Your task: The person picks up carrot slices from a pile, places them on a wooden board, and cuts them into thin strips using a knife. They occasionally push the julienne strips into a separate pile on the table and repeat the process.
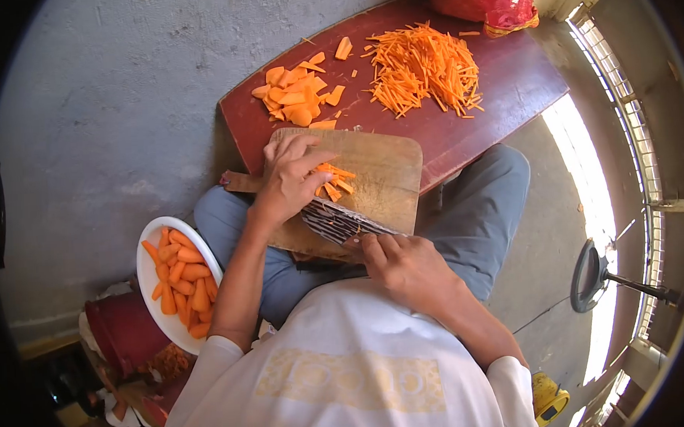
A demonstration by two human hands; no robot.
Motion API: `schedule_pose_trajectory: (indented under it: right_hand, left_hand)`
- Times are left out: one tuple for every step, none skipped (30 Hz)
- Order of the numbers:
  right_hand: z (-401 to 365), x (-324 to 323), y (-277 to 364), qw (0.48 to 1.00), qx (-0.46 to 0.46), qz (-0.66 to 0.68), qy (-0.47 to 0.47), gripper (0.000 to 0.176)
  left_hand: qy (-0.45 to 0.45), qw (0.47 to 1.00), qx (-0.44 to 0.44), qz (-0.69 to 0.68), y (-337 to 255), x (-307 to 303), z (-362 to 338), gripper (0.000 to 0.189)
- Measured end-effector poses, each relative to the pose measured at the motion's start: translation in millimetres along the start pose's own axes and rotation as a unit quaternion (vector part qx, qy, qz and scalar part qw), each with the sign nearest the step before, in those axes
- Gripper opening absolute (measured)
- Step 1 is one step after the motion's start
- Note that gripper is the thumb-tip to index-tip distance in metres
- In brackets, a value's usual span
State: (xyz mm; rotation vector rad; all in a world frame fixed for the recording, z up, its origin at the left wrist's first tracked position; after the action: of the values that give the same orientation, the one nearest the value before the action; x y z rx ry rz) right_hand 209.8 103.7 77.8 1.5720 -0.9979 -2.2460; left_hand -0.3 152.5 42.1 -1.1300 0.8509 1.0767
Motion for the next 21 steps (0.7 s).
schedule_pose_trajectory:
  right_hand:
    - [0,-2,-3,1.000,0.017,0.024,-0.001,0.033]
    - [0,-6,-9,0.996,0.059,0.069,-0.004,0.032]
    - [2,-11,-13,0.988,0.101,0.113,-0.008,0.032]
    - [3,-13,-18,0.977,0.143,0.157,-0.012,0.031]
    - [7,-9,-21,0.968,0.154,0.196,-0.007,0.032]
    - [15,-4,-25,0.958,0.165,0.234,-0.002,0.032]
    - [22,1,-28,0.946,0.175,0.273,0.004,0.032]
    - [30,6,-28,0.937,0.185,0.295,0.003,0.034]
    - [39,12,-26,0.928,0.193,0.318,0.002,0.035]
    - [45,16,-27,0.918,0.200,0.342,0.002,0.037]
    - [49,18,-28,0.924,0.196,0.327,0.006,0.038]
    - [53,20,-29,0.930,0.192,0.312,0.010,0.040]
    - [56,22,-31,0.936,0.189,0.296,0.015,0.041]
    - [59,17,-35,0.943,0.175,0.282,0.000,0.041]
    - [59,9,-42,0.950,0.161,0.266,-0.015,0.041]
    - [60,-1,-49,0.956,0.147,0.251,-0.030,0.041]
    - [61,-12,-63,0.960,0.159,0.226,-0.041,0.039]
    - [59,-19,-87,0.963,0.162,0.205,-0.069,0.040]
    - [64,-40,-101,0.967,0.129,0.183,-0.120,0.038]
    - [63,-55,-127,0.955,0.180,0.183,-0.151,0.035]
    - [65,-71,-154,0.953,0.196,0.151,-0.174,0.032]
  left_hand:
    - [-0.024,0.999,-0.022,-0.003,4,-10,0,0.032]
    - [-0.049,0.998,-0.043,-0.006,9,-18,-1,0.028]
    - [-0.086,0.993,-0.078,-0.022,19,-27,-6,0.024]
    - [-0.122,0.986,-0.112,-0.038,29,-35,-14,0.021]
    - [-0.157,0.976,-0.144,-0.054,37,-41,-23,0.018]
    - [-0.176,0.963,-0.177,-0.099,45,-40,-32,0.016]
    - [-0.194,0.947,-0.210,-0.143,52,-36,-42,0.014]
    - [-0.212,0.928,-0.243,-0.186,58,-33,-53,0.012]
    - [-0.221,0.940,-0.222,-0.137,51,-42,-56,0.012]
    - [-0.221,0.940,-0.227,-0.129,48,-45,-60,0.012]
    - [-0.221,0.940,-0.231,-0.120,44,-48,-63,0.012]
    - [-0.221,0.940,-0.235,-0.112,42,-50,-67,0.011]
    - [-0.229,0.938,-0.234,-0.112,44,-48,-72,0.011]
    - [-0.224,0.938,-0.237,-0.115,45,-46,-74,0.011]
    - [-0.219,0.938,-0.240,-0.118,45,-45,-77,0.011]
    - [-0.214,0.938,-0.244,-0.121,46,-43,-79,0.011]
    - [-0.202,0.934,-0.259,-0.143,48,-38,-81,0.012]
    - [-0.192,0.935,-0.259,-0.148,48,-34,-82,0.012]
    - [-0.183,0.936,-0.259,-0.153,48,-31,-82,0.012]
    - [-0.174,0.937,-0.258,-0.158,48,-26,-82,0.012]
    - [-0.175,0.942,-0.246,-0.146,47,-23,-81,0.015]
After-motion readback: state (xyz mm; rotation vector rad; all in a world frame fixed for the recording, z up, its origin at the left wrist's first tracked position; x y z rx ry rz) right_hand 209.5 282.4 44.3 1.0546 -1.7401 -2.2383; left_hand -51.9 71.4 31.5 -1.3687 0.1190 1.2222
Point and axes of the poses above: each hand's wrist, its own z-axis towards the middle knuckle, its own x-axis out of the palm, y = z × x, the point moved 10 cm from there along z, towards the middle knuckle, and after that the axes turned 14 degrees about z, right-handed, at the moved point
